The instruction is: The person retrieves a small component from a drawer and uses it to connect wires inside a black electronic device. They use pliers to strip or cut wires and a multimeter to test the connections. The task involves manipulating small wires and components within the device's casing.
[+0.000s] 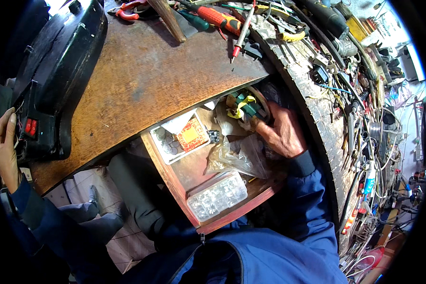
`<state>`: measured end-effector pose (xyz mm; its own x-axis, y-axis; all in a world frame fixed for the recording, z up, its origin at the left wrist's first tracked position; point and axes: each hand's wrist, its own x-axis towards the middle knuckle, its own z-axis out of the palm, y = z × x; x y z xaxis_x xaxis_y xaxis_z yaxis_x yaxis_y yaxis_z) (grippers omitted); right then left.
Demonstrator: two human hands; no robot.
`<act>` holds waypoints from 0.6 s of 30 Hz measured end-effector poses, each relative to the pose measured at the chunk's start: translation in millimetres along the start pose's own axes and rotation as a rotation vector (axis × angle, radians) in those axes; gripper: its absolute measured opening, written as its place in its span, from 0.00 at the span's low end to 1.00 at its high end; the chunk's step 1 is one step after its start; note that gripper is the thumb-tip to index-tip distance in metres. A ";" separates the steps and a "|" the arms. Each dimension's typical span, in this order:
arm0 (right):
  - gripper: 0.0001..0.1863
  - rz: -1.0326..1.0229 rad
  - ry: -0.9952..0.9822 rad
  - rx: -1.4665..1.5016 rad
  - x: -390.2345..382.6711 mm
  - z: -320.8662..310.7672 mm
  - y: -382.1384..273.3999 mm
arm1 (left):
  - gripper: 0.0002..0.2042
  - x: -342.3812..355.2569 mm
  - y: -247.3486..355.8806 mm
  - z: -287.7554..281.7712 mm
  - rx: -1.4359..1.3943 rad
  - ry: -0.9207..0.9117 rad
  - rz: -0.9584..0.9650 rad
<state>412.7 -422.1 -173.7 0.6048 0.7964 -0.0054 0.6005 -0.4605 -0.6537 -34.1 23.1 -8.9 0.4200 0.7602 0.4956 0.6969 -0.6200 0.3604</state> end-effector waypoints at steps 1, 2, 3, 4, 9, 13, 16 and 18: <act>0.25 0.000 0.014 0.060 -2.1 -6.1 -7.5 | 0.16 -0.1 4.9 -1.6 -0.007 -0.004 0.020; 0.25 0.000 0.022 0.117 -2.0 -7.6 -13.4 | 0.16 -0.9 8.5 -1.5 -0.013 -0.010 0.033; 0.26 -0.001 0.030 0.174 -2.3 -10.3 -19.1 | 0.16 -1.4 9.9 -1.5 -0.019 -0.015 0.047; 0.24 0.071 0.006 0.235 -2.9 -15.5 -26.2 | 0.18 -0.6 6.1 -2.8 0.003 -0.048 0.034; 0.25 0.055 0.096 0.104 -34.4 -9.3 -10.2 | 0.22 8.5 -25.3 -3.5 0.144 -0.032 0.007; 0.21 -0.150 0.058 -0.275 -57.0 -26.0 -27.1 | 0.17 7.6 -23.7 1.0 0.123 0.060 -0.006; 0.23 -0.206 0.083 -0.361 -72.5 -22.5 -34.3 | 0.18 9.4 -28.0 -0.1 0.217 0.068 0.036; 0.24 -0.208 0.090 -0.359 -81.0 -22.4 -33.0 | 0.18 11.1 -40.1 -1.4 0.262 0.091 0.046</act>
<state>355.6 -480.2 -134.8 0.4851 0.8566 0.1755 0.8492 -0.4136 -0.3284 -58.1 56.2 -16.7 0.4094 0.7046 0.5796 0.8099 -0.5732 0.1248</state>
